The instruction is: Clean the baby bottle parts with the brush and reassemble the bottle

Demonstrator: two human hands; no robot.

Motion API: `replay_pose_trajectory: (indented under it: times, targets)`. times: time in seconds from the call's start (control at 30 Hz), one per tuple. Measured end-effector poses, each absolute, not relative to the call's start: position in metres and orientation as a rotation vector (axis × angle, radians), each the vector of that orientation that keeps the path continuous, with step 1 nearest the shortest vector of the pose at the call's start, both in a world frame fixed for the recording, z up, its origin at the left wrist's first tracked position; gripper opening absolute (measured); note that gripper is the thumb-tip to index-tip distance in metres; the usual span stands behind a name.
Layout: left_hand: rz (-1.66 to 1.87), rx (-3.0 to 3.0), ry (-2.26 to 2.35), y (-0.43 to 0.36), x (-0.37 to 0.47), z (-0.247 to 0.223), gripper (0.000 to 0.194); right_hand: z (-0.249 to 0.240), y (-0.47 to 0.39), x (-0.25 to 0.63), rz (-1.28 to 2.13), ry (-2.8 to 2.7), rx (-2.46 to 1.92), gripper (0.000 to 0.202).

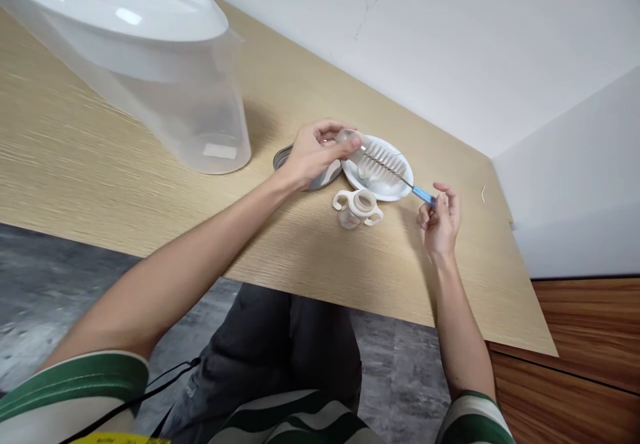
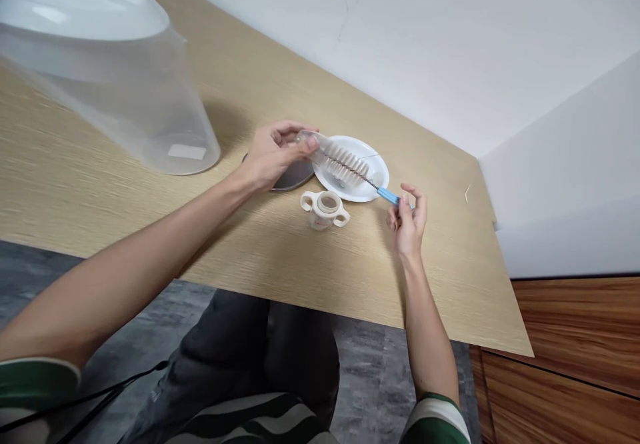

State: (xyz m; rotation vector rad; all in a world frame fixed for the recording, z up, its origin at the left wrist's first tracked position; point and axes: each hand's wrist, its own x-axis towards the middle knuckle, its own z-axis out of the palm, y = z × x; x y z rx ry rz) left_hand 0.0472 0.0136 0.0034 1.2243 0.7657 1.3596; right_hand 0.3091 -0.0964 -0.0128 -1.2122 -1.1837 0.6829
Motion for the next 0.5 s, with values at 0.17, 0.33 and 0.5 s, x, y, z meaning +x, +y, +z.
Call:
replay_pose_trajectory:
  times: [0.17, 0.33, 0.5]
  targets:
    - [1.369, 1.187, 0.855, 0.022, 0.044, -0.002, 0.049, -0.013, -0.097, 0.311, 0.527, -1.227, -1.135, 0.036]
    - [1.358, 1.163, 0.872, 0.025, 0.043, -0.001, 0.046, -0.01, -0.098, 0.31, 0.296, -1.222, -1.18, 0.035]
    - [1.37, 1.159, 0.885, 0.025, 0.043, 0.0, 0.047, -0.008, -0.098, 0.31, 0.352, -1.228, -1.156, 0.035]
